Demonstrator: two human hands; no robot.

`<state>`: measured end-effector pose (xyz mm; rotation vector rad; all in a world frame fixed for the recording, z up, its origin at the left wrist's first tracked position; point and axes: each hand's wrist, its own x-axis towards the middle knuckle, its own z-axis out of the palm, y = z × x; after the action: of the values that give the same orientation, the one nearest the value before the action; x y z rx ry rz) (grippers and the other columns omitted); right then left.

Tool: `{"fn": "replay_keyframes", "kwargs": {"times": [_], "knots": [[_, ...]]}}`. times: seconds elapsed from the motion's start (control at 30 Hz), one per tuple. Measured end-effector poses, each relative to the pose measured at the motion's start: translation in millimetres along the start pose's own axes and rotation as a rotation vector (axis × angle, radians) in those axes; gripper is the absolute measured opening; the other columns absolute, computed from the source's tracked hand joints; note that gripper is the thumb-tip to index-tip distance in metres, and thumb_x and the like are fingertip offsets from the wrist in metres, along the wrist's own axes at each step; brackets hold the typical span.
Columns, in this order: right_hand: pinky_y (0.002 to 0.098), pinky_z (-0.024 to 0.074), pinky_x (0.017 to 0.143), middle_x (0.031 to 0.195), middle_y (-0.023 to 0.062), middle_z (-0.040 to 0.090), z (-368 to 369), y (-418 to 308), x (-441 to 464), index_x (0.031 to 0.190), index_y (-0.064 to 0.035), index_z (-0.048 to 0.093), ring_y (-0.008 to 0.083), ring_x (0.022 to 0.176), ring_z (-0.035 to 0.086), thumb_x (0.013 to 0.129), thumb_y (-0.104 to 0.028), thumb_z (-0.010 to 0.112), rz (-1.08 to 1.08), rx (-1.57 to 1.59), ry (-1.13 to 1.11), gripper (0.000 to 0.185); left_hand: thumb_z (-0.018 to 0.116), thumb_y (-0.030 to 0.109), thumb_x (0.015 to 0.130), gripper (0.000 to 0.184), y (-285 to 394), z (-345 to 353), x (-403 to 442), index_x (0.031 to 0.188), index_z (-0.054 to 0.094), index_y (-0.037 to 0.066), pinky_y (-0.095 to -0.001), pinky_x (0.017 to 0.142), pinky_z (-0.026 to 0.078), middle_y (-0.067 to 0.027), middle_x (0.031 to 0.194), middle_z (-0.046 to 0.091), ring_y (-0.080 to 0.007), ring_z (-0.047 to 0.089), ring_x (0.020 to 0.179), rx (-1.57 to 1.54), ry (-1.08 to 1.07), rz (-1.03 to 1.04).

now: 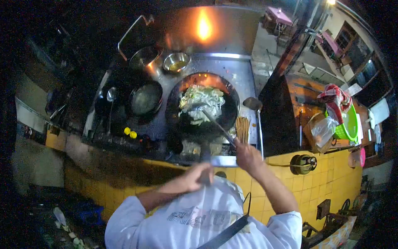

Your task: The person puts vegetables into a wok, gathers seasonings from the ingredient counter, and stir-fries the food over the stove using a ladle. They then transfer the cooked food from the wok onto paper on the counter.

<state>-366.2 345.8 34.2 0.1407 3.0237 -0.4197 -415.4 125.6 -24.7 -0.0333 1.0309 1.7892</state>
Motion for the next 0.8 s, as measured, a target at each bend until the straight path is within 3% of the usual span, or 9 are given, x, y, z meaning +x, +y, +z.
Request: {"fn": "replay_keyframes", "kwargs": {"times": [0.03, 0.1, 0.17, 0.27, 0.33, 0.47, 0.53, 0.63, 0.8], "knots": [[0.0479, 0.0527, 0.063, 0.074, 0.0241, 0.062, -12, -3, 3, 0.129, -0.0086, 0.046, 0.0389, 0.07, 0.064, 0.077, -0.002, 0.045, 0.084, 0.047, -0.172, 0.052, 0.061, 0.015, 0.082, 0.013, -2, -32, 27, 0.084, 0.054, 0.004, -0.0317, 0.057, 0.048, -0.0049, 0.064, 0.053, -0.0179, 0.055, 0.058, 0.264, -0.111, 0.252], [0.0472, 0.0529, 0.063, 0.073, 0.0248, 0.062, -5, 0, 2, 0.129, -0.0084, 0.046, 0.0388, 0.071, 0.064, 0.076, -0.001, 0.046, 0.105, 0.026, -0.156, 0.053, 0.062, 0.015, 0.081, 0.014, 19, -44, 46, 0.085, 0.052, 0.005, -0.0309, 0.055, 0.047, -0.004, 0.065, 0.052, -0.0175, 0.053, 0.055, 0.259, 0.024, 0.306], [0.0469, 0.0528, 0.064, 0.071, 0.0247, 0.062, 13, 2, 9, 0.129, -0.0082, 0.046, 0.0389, 0.071, 0.064, 0.077, -0.002, 0.048, 0.148, -0.03, -0.151, 0.053, 0.064, 0.023, 0.08, 0.019, 24, -42, 54, 0.079, 0.054, 0.006, -0.0288, 0.057, 0.047, -0.0034, 0.07, 0.054, -0.0159, 0.052, 0.056, -0.283, 0.294, -0.179], [0.0449, 0.0524, 0.065, 0.07, 0.0238, 0.062, 8, 9, 24, 0.13, -0.0072, 0.046, 0.0387, 0.071, 0.064, 0.077, -0.004, 0.053, 0.222, -0.041, -0.097, 0.054, 0.061, 0.019, 0.083, 0.017, -7, -20, 14, 0.083, 0.053, 0.004, -0.0354, 0.056, 0.05, -0.0089, 0.069, 0.054, -0.0216, 0.056, 0.058, -0.35, 0.076, -0.257], [0.0419, 0.052, 0.065, 0.071, 0.0233, 0.062, -28, 27, 24, 0.13, -0.0066, 0.047, 0.0379, 0.071, 0.065, 0.076, -0.005, 0.057, 0.214, 0.119, -0.065, 0.055, 0.059, 0.016, 0.085, 0.015, -2, -7, -2, 0.077, 0.057, 0.004, -0.0321, 0.059, 0.049, -0.0069, 0.068, 0.058, -0.0173, 0.056, 0.061, -0.334, 0.031, -0.331], [0.0398, 0.0499, 0.066, 0.08, 0.0235, 0.063, -38, 34, 21, 0.128, -0.0103, 0.05, 0.0366, 0.077, 0.064, 0.073, -0.002, 0.062, 0.167, 0.319, 0.114, 0.057, 0.058, 0.018, 0.086, 0.018, -14, -58, 62, 0.076, 0.055, 0.003, -0.0298, 0.055, 0.047, -0.0052, 0.064, 0.055, -0.0163, 0.054, 0.055, -0.092, 0.199, 0.034], [0.0481, 0.0489, 0.065, 0.077, 0.022, 0.062, -5, 16, 44, 0.132, -0.0173, 0.046, 0.0396, 0.072, 0.062, 0.076, -0.009, 0.057, 0.267, 0.242, 0.103, 0.058, 0.061, 0.016, 0.082, 0.016, -46, -127, 129, 0.073, 0.055, 0.004, -0.0311, 0.05, 0.048, -0.0056, 0.061, 0.054, -0.0167, 0.056, 0.053, -0.281, 0.124, -0.094], [0.0471, 0.0511, 0.066, 0.101, 0.0215, 0.06, 85, 17, 89, 0.145, -0.0215, 0.022, 0.0382, 0.081, 0.063, 0.08, -0.007, 0.05, 0.251, -0.016, 0.003, 0.071, 0.059, 0.019, 0.084, 0.018, -29, -116, 131, 0.075, 0.056, 0.003, -0.0309, 0.05, 0.048, -0.0056, 0.062, 0.055, -0.0169, 0.055, 0.052, -0.008, 0.247, 0.091], [0.0483, 0.0518, 0.067, 0.089, 0.0263, 0.062, 80, 39, 103, 0.145, -0.0143, 0.019, 0.0395, 0.079, 0.064, 0.088, -0.014, 0.043, 0.299, -0.017, -0.154, 0.062, 0.063, 0.023, 0.085, 0.02, -8, -94, 110, 0.084, 0.055, 0.004, -0.0308, 0.049, 0.049, -0.0052, 0.069, 0.058, -0.0164, 0.059, 0.055, 0.255, 0.445, 0.143]]}}
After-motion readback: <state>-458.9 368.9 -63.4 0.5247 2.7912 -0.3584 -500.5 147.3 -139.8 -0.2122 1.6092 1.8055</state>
